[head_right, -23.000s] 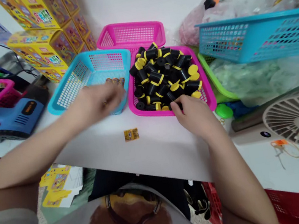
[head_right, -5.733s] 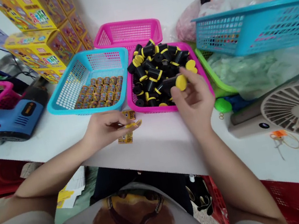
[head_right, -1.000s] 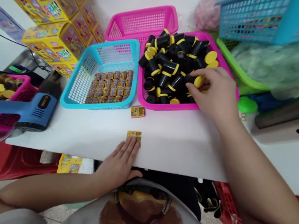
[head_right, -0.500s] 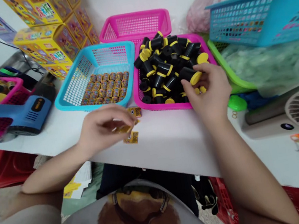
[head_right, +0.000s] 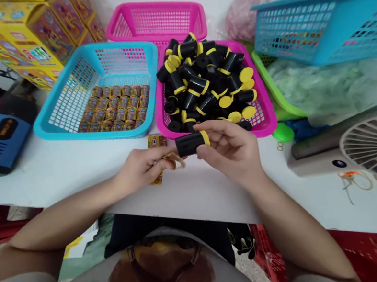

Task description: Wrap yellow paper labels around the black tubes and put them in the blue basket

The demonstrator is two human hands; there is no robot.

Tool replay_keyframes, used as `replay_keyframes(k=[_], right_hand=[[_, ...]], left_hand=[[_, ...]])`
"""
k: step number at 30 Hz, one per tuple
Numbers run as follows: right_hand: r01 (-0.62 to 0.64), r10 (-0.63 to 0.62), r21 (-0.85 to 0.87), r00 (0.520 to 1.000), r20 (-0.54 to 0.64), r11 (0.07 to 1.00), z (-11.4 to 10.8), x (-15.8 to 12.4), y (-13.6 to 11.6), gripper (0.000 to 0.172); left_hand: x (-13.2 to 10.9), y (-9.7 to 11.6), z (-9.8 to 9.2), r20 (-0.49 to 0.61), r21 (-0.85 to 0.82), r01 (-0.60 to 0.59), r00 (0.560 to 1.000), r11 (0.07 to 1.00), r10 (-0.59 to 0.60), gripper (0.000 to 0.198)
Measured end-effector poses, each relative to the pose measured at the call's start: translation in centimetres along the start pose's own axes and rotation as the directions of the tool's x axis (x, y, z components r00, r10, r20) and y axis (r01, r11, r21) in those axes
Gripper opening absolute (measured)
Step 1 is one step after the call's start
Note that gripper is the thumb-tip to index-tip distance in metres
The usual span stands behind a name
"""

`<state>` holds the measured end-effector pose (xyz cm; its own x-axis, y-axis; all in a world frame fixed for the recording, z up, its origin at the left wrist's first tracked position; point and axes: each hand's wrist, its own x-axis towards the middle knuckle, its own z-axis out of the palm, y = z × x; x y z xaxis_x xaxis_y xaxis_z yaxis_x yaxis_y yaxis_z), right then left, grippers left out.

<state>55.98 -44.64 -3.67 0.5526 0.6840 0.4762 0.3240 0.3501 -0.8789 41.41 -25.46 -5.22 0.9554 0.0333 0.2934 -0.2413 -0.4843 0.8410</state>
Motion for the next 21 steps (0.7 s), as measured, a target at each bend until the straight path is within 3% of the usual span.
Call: replay_keyframes(k=[3, 6, 13, 19, 21], right_hand=[[-0.039, 0.036, 0.069, 0.999, 0.035, 0.997, -0.3, -0.2, 0.0, 0.03], [-0.051, 0.045, 0.08, 0.997, 0.069, 0.996, -0.1, -0.2, -0.5, 0.03], [0.009, 0.005, -0.123, 0.994, 0.111, 0.992, 0.0, 0.2, -1.3, 0.029], [0.005, 0.017, -0.268, 0.997, 0.082, 0.963, -0.2, 0.1, -0.5, 0.033], [0.008, 0.023, -0.255, 0.993, 0.12, 0.967, -0.2, 0.1, -0.3, 0.033]], left_hand=[[0.1, -0.1, -0.1, 0.022, 0.042, -0.064, 0.998, 0.997, 0.064, 0.029], [0.2, -0.2, -0.2, 0.021, 0.075, -0.044, 0.999, 0.996, 0.043, 0.028], [0.3, 0.4, -0.7, 0.017, 0.002, 0.003, 1.0, 1.0, -0.003, 0.028], [0.5, 0.7, -0.3, 0.023, -0.227, 0.138, 0.99, 0.964, -0.137, 0.03], [0.5, 0.6, 0.0, 0.026, -0.325, 0.175, 0.984, 0.929, -0.176, 0.049]])
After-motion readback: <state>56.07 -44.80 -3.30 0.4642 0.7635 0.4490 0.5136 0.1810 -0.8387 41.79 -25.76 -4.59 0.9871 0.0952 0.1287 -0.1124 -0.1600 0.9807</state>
